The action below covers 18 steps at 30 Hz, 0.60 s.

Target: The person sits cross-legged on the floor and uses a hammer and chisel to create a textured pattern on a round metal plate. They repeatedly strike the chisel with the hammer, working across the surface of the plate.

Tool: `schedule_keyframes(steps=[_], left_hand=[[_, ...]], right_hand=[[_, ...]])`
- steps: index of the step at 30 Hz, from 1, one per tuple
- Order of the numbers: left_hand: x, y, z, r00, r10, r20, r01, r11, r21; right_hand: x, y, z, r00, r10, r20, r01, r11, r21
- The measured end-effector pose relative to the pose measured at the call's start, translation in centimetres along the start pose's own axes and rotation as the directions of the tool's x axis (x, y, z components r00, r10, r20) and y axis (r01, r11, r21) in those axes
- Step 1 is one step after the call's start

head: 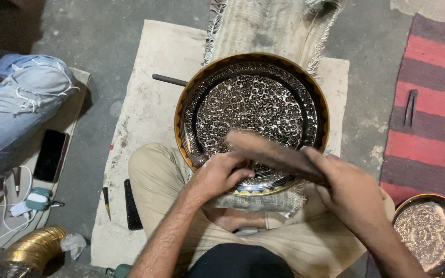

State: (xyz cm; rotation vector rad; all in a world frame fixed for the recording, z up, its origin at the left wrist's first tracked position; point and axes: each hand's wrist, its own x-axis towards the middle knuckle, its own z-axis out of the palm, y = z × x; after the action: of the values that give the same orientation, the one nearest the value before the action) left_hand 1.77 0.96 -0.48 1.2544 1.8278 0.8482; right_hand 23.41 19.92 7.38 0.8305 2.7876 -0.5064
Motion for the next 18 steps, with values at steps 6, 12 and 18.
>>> schedule_keyframes(steps=[6,12,18], left_hand=[[0.1,0.1,0.4,0.999,-0.032,-0.034,0.029,0.997,-0.078],[0.0,0.3,0.1,0.999,0.017,-0.051,-0.021,0.997,-0.076],[-0.1,0.4,0.1,0.998,0.007,-0.055,-0.010,0.999,-0.041]], right_hand=[[0.3,-0.9,-0.8,0.962,0.235,-0.140,-0.082,0.736,0.672],[0.3,0.5,0.1,0.953,0.115,-0.281,0.087,0.782,0.616],[-0.4,1.3,0.7,0.989,0.066,-0.136,-0.051,0.993,0.108]])
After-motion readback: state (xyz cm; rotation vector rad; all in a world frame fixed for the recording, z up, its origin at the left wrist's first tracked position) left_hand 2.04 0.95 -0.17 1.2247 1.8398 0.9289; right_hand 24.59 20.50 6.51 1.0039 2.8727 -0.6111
